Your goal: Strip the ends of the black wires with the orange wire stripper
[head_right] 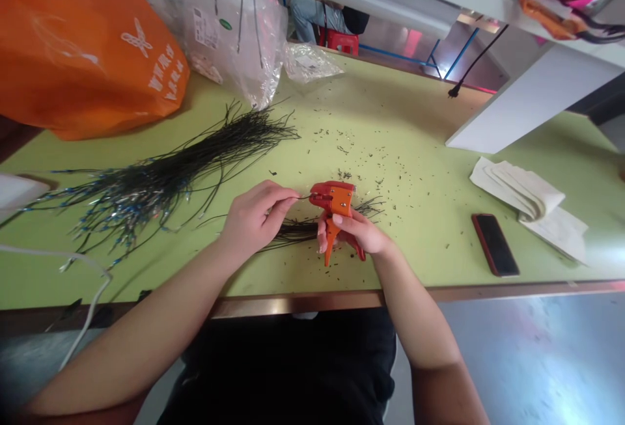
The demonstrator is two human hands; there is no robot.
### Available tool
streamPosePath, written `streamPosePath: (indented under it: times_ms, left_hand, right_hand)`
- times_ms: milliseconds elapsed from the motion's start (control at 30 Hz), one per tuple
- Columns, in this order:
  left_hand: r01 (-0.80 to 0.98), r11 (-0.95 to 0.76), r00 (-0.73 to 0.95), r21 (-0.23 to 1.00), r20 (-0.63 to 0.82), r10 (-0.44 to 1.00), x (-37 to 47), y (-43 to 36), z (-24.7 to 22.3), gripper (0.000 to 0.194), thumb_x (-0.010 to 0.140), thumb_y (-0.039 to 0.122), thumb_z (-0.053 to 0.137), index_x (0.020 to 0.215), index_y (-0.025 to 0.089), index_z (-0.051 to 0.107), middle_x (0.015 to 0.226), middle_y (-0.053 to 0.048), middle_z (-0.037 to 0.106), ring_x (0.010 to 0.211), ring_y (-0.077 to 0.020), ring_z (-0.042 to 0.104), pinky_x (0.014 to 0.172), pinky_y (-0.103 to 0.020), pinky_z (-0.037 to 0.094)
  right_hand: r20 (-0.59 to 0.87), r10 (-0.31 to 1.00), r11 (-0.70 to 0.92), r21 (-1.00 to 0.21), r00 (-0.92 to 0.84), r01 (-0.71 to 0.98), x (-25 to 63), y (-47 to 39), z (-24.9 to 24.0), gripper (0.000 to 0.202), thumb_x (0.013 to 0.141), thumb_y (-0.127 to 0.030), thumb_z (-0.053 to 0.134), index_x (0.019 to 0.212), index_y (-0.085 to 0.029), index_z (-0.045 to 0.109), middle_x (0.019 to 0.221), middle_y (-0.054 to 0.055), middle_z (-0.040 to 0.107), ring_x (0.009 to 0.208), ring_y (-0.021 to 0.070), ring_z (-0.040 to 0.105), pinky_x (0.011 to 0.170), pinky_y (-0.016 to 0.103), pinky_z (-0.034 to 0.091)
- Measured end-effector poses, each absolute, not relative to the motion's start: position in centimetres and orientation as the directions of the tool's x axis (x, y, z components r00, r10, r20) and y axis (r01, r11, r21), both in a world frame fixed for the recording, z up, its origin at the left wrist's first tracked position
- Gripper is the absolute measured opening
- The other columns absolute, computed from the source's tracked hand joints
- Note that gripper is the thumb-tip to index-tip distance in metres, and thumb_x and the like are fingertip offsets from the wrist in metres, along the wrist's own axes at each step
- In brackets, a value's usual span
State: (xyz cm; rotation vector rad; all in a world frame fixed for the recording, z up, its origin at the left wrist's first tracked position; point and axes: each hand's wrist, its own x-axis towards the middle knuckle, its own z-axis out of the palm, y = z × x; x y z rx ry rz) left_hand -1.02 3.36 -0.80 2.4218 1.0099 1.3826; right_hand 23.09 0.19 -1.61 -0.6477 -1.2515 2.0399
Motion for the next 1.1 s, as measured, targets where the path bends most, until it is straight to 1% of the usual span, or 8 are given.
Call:
streamPosePath:
  times_ms: [100,200,300,433,700,900,1100]
  left_hand:
    - [0.46,-0.786,0.345,0.413,0.733,0.586,-0.97,3.5,-0.97,0.015,0.106,0.021,0.054,0.1,0.021,0.068,0.082,0.0,0.07,0.069,-0.0115,0.062,0.061,-0.022,0.046]
    - [0.461,-0.794,0.357,0.396,0.736,0.575,-0.89,3.54,-1.08,0.013,0.105,0.018,0.055,0.1,0.021,0.067,0.082,0.0,0.069,0.069,-0.0117,0.062,0.061,-0.022,0.046]
    - [0.465,-0.792,0.362,0.396,0.731,0.578,-0.83,3.51,-1.11,0.013,0.105,0.017,0.055,0.1,0.021,0.066,0.082,0.0,0.068,0.071,-0.012,0.063,0.062,-0.022,0.046]
    - [0.471,-0.791,0.366,0.392,0.729,0.579,-0.8,3.48,-1.04,0.013,0.105,0.017,0.055,0.099,0.021,0.066,0.082,0.0,0.068,0.07,-0.0117,0.063,0.061,-0.022,0.046]
    - [0.458,-0.787,0.358,0.413,0.725,0.589,-0.86,3.48,-0.83,0.013,0.104,0.015,0.056,0.1,0.02,0.067,0.082,0.0,0.068,0.069,-0.0113,0.063,0.061,-0.022,0.047]
    - [0.458,-0.789,0.362,0.409,0.725,0.586,-0.85,3.49,-0.82,0.014,0.105,0.017,0.054,0.099,0.02,0.066,0.083,0.0,0.069,0.07,-0.0116,0.063,0.061,-0.022,0.047]
    - [0.454,-0.779,0.352,0.433,0.716,0.603,-0.82,3.52,-0.9,0.015,0.106,0.019,0.054,0.099,0.021,0.066,0.082,0.0,0.067,0.068,-0.0117,0.061,0.059,-0.022,0.045]
  right_hand:
    - [-0.082,0.727,-0.343,-0.904,-0.682,-0.257,23.13,0.21,-1.72,0.045,0.097,-0.058,0.065,0.099,-0.013,0.068,0.079,0.006,0.075,0.076,0.0203,0.075,0.075,0.037,0.063]
    - [-0.085,0.733,-0.344,-0.902,-0.675,-0.26,23.05,0.12,-1.7,0.044,0.098,-0.057,0.064,0.097,-0.013,0.067,0.076,0.005,0.074,0.075,0.0201,0.075,0.075,0.036,0.063]
    - [-0.094,0.734,-0.353,-0.899,-0.673,-0.259,22.93,0.0,-1.65,0.042,0.099,-0.056,0.064,0.097,-0.013,0.067,0.075,0.004,0.071,0.075,0.019,0.074,0.075,0.036,0.064]
    - [-0.118,0.73,-0.361,-0.903,-0.674,-0.233,22.81,-0.09,-1.68,0.044,0.098,-0.058,0.064,0.095,-0.014,0.066,0.072,0.002,0.067,0.072,0.0181,0.072,0.074,0.036,0.063]
    - [-0.098,0.755,-0.332,-0.91,-0.648,-0.249,22.74,-0.22,-1.58,0.043,0.099,-0.058,0.063,0.095,-0.015,0.065,0.071,0.001,0.067,0.069,0.017,0.071,0.069,0.034,0.063]
    - [-0.134,0.762,-0.346,-0.912,-0.634,-0.223,22.74,-0.23,-2.05,0.045,0.098,-0.06,0.062,0.093,-0.016,0.063,0.066,-0.001,0.065,0.063,0.0154,0.07,0.067,0.033,0.062]
    - [-0.117,0.783,-0.316,-0.92,-0.611,-0.23,22.2,-0.31,-1.78,0.048,0.094,-0.064,0.067,0.089,-0.017,0.06,0.061,-0.004,0.061,0.058,0.0142,0.067,0.062,0.03,0.06]
